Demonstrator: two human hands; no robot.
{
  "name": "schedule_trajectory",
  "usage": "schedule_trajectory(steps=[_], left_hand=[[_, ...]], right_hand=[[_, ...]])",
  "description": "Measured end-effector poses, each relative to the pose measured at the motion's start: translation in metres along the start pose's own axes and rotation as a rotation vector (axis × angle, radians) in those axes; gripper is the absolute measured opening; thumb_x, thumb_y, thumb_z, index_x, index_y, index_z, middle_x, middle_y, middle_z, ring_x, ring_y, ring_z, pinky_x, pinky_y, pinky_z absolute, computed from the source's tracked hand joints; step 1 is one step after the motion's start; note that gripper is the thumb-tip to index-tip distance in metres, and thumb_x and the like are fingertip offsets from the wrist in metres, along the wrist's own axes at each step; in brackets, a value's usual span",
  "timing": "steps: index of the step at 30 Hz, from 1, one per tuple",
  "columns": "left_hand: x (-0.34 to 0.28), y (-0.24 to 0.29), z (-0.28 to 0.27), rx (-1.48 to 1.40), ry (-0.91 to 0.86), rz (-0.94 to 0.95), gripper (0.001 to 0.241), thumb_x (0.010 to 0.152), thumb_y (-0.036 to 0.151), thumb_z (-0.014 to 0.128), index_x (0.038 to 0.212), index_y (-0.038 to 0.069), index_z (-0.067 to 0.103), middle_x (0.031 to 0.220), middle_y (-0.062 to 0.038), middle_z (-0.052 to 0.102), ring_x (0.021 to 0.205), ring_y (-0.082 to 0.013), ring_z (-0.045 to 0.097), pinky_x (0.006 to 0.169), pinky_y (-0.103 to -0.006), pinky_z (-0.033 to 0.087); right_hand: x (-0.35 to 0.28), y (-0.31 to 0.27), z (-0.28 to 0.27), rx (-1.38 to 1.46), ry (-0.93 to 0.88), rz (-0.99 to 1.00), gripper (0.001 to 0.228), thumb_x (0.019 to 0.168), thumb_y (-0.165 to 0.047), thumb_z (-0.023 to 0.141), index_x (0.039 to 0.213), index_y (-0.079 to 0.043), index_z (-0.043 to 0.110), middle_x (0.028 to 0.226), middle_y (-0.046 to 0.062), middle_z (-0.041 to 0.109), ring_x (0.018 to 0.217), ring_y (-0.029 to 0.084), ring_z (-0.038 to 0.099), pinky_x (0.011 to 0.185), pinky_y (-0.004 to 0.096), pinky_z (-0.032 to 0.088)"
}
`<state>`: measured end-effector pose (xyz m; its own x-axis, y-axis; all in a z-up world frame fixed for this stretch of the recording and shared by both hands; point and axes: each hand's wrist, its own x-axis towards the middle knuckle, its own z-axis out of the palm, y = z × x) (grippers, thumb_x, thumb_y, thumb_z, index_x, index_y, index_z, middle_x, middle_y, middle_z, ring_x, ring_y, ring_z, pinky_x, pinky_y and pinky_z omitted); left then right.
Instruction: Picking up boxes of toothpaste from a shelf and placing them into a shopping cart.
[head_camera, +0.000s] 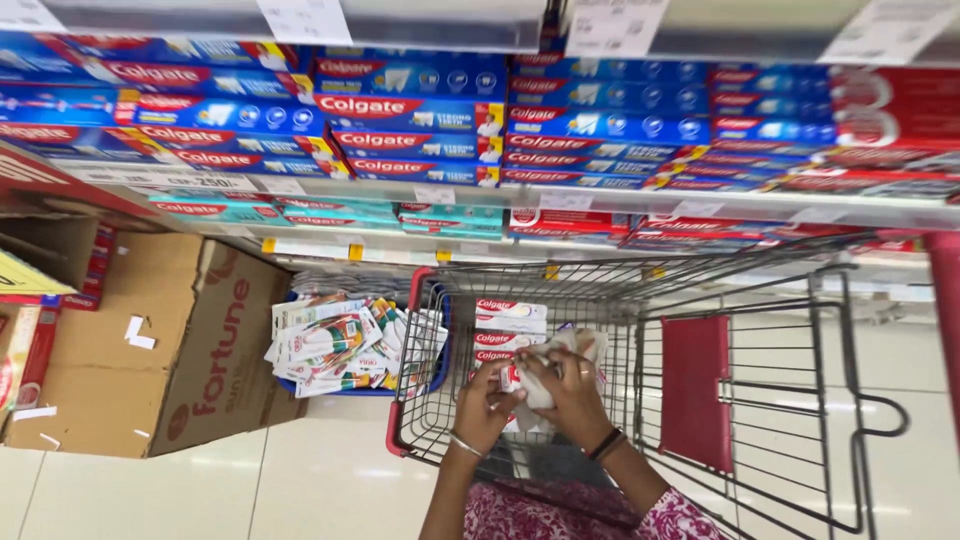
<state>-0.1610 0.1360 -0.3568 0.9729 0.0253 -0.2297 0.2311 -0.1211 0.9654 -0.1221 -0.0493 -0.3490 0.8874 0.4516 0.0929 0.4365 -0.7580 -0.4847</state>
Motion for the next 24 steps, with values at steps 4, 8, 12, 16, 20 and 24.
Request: schedule_trajectory(steps=[4, 8, 12, 16, 20, 24], left_hand=[[-0.023, 0.058, -0.007, -0.055, -0.006, 0.157, 0.047, 0.087, -0.002, 0.074, 0.131, 0.007, 0.061, 0.109, -0.015, 0.074, 0.095, -0.0185, 0.072, 0.073, -0.0268, 0.061], [-0.032, 0.079, -0.001, 0.012, 0.004, 0.285, 0.048, 0.081, -0.014, 0.064, 0.123, 0.008, 0.066, 0.121, -0.011, 0.07, 0.11, -0.0193, 0.07, 0.076, -0.029, 0.062], [-0.032, 0.061, 0.012, 0.127, -0.046, 0.415, 0.056, 0.074, -0.021, 0.058, 0.12, 0.009, 0.07, 0.119, -0.011, 0.07, 0.111, -0.0254, 0.07, 0.085, -0.0331, 0.058], [-0.034, 0.064, 0.005, 0.046, -0.068, 0.474, 0.052, 0.076, -0.021, 0.062, 0.118, 0.007, 0.07, 0.121, -0.011, 0.071, 0.113, -0.0264, 0.07, 0.092, -0.034, 0.057], [-0.029, 0.076, 0.003, -0.04, -0.125, 0.442, 0.048, 0.08, -0.023, 0.06, 0.117, 0.006, 0.072, 0.124, -0.011, 0.068, 0.118, -0.0252, 0.066, 0.095, -0.0316, 0.054], [-0.019, 0.066, 0.017, -0.117, -0.221, 0.328, 0.049, 0.082, -0.023, 0.057, 0.117, 0.007, 0.073, 0.125, -0.01, 0.066, 0.119, -0.0223, 0.065, 0.091, -0.0268, 0.056]], right_hand=[[-0.023, 0.047, -0.005, -0.035, 0.094, -0.091, 0.094, 0.05, -0.023, 0.096, 0.137, -0.022, 0.059, 0.123, 0.016, 0.051, 0.112, 0.041, 0.054, 0.09, 0.056, 0.05], [-0.036, 0.062, -0.01, 0.161, -0.085, 0.191, 0.087, 0.062, -0.015, 0.092, 0.141, -0.028, 0.056, 0.136, 0.014, 0.047, 0.117, 0.031, 0.058, 0.094, 0.044, 0.058], [-0.028, 0.007, -0.047, 0.267, -0.021, -0.11, 0.094, 0.057, -0.014, 0.095, 0.142, -0.02, 0.055, 0.132, 0.013, 0.048, 0.128, 0.036, 0.049, 0.103, 0.047, 0.051], [-0.033, 0.021, -0.057, 0.215, 0.004, -0.086, 0.1, 0.048, -0.019, 0.099, 0.141, -0.023, 0.061, 0.134, 0.012, 0.049, 0.125, 0.038, 0.046, 0.106, 0.05, 0.045], [-0.041, 0.048, -0.054, 0.271, -0.03, -0.04, 0.087, 0.058, -0.018, 0.096, 0.137, -0.019, 0.059, 0.14, 0.011, 0.052, 0.131, 0.033, 0.049, 0.111, 0.044, 0.045], [-0.034, 0.014, -0.077, 0.321, -0.017, -0.147, 0.086, 0.065, -0.018, 0.094, 0.139, -0.007, 0.051, 0.14, 0.015, 0.053, 0.133, 0.034, 0.049, 0.109, 0.044, 0.044]])
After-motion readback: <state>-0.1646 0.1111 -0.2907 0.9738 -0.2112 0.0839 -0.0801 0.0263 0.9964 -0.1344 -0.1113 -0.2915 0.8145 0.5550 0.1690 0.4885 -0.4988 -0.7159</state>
